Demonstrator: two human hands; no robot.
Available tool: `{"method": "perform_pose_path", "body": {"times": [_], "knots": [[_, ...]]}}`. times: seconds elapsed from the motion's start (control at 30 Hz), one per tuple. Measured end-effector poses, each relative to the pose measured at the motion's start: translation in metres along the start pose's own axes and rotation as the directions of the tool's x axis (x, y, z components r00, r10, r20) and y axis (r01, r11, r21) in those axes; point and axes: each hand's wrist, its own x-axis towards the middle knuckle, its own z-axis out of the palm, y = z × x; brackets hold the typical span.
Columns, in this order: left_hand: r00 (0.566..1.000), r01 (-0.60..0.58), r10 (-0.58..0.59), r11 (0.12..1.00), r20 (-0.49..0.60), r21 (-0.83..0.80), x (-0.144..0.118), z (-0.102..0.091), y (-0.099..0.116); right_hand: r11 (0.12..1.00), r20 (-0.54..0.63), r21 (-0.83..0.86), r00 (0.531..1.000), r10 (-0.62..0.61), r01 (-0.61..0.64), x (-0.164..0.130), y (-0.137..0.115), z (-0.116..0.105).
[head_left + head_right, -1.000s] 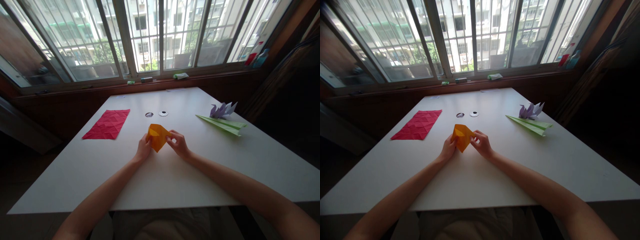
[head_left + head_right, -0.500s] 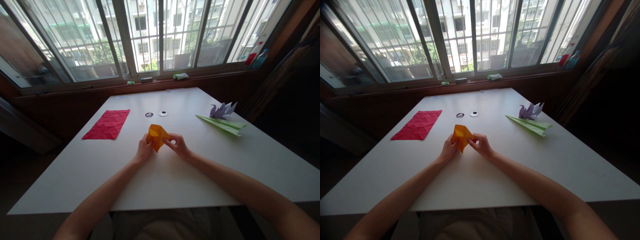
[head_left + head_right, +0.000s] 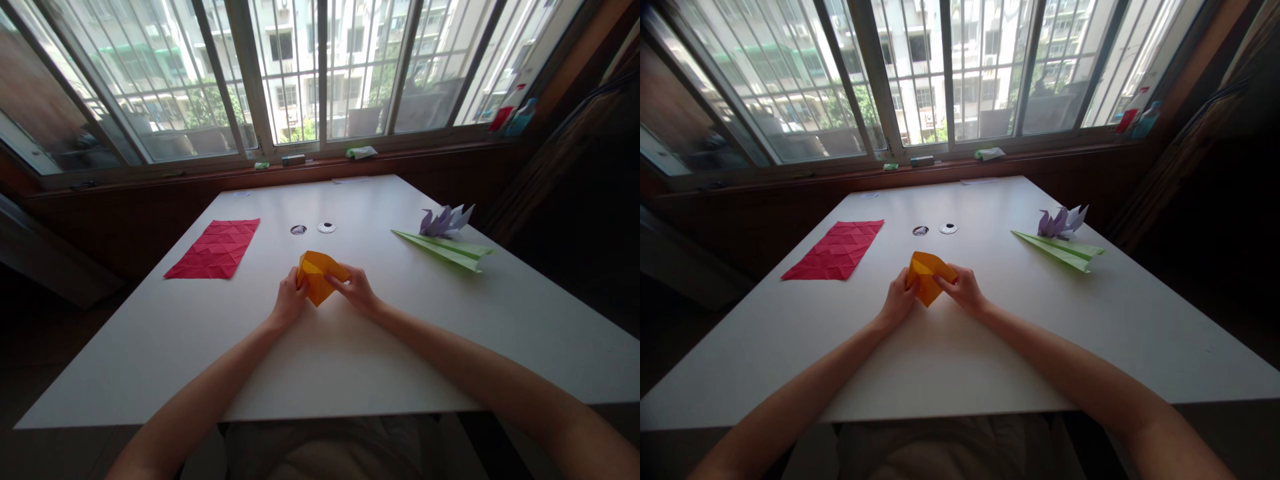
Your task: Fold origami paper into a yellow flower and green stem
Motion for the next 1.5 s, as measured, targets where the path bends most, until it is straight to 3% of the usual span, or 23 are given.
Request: {"method": "perform_pose_path", "body": {"times": [0.23, 0.53, 0.97, 1.5], "knots": [[0.999, -0.02, 0.02, 1.0, 0.027, 0.022, -0.0009, -0.0012, 0.0025, 0.99, 0.041, 0.135, 0.998, 0.042, -0.047, 0.0029, 0.0043, 0.0036], [0.999, -0.02, 0.019, 0.999, 0.036, 0.032, -0.0004, -0.0002, -0.0002, 0.993, 0.077, 0.103, 0.995, 0.057, -0.065, 0.0006, 0.0046, 0.0041], [1.0, 0.009, -0.009, 1.0, 0.005, 0.029, 0.0014, -0.0001, -0.0023, 0.997, 0.026, 0.055, 0.998, 0.054, -0.055, -0.0006, -0.001, 0.0028], [1.0, 0.03, -0.03, 0.999, -0.009, -0.015, 0.0017, -0.0012, -0.0025, 0.959, 0.018, 0.273, 0.997, 0.076, -0.078, -0.0012, -0.0006, 0.0033]]}}
